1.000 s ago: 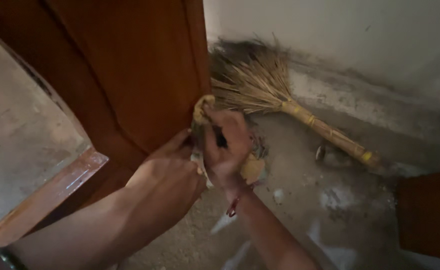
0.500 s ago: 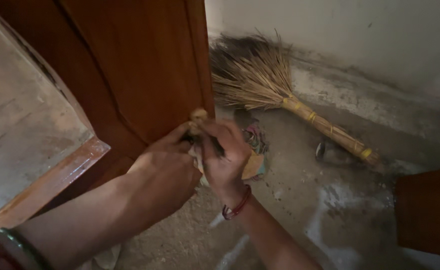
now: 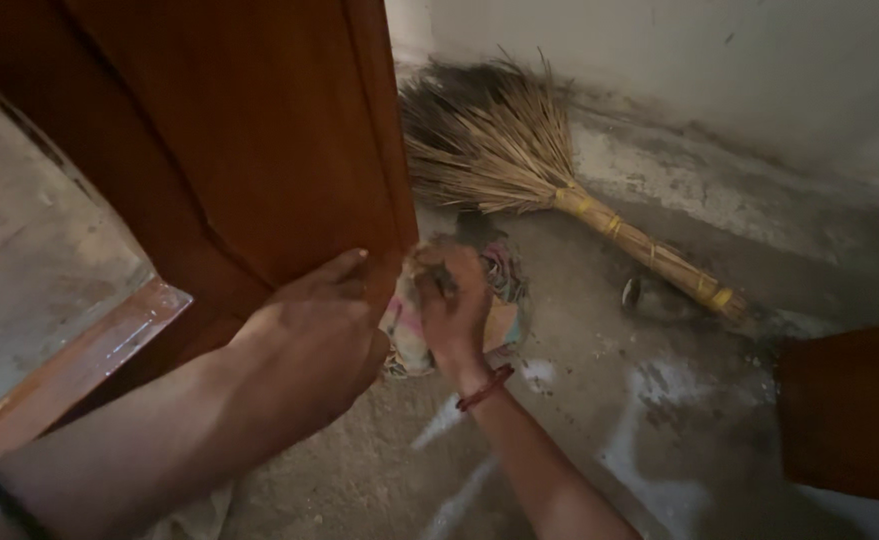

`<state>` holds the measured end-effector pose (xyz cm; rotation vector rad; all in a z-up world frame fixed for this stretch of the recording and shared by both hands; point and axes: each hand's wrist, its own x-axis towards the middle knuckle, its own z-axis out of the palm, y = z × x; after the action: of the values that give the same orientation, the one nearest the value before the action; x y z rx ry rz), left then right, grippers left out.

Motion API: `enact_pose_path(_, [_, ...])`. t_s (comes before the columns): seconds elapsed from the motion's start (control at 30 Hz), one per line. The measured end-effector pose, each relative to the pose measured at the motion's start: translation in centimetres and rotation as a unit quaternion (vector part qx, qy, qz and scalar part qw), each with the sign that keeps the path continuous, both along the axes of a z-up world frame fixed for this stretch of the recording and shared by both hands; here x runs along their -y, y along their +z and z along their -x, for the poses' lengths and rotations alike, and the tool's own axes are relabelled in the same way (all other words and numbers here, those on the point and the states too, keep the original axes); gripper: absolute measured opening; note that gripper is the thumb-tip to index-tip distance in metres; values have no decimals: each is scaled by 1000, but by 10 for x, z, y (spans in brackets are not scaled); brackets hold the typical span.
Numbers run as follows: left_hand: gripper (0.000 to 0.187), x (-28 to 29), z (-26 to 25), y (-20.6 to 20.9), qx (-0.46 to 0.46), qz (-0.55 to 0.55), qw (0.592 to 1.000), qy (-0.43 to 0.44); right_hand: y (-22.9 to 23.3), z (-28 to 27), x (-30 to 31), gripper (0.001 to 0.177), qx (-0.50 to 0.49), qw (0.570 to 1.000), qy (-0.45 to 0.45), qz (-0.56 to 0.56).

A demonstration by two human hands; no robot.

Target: The person cleans a wooden chair by first sweeping the floor around its base with a straw broom, then wiping the chair's legs and frame with a cloth. The task involves moving the chair slightly to access the area underneath and ensuring the base is free of dust.

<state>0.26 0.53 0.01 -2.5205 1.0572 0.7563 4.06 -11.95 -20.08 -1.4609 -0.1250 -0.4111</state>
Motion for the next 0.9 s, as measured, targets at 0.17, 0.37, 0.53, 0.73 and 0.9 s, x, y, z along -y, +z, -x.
enact_pose_path(0.17, [16,-17,0,-38,65,28,996,-58,86,5,-2,18,161,980,-59,100])
enact_pose_path(0.37, [21,-2,-2,-21,-94,-152,984,1,11,-12,-8,17,120,991,-51,7])
enact_pose_path(0.53, [18,1,2,-8,40,-5,998,-49,-70,-5,8,7,-20,991,-26,130])
enact_pose_path(0.73, [10,-2,-2,2,106,77,989,-68,9,-11,8,22,66,995,32,-69])
enact_pose_path(0.9, [27,-2,-1,12,227,95,965,-95,60,-32,-4,31,154,984,-56,71])
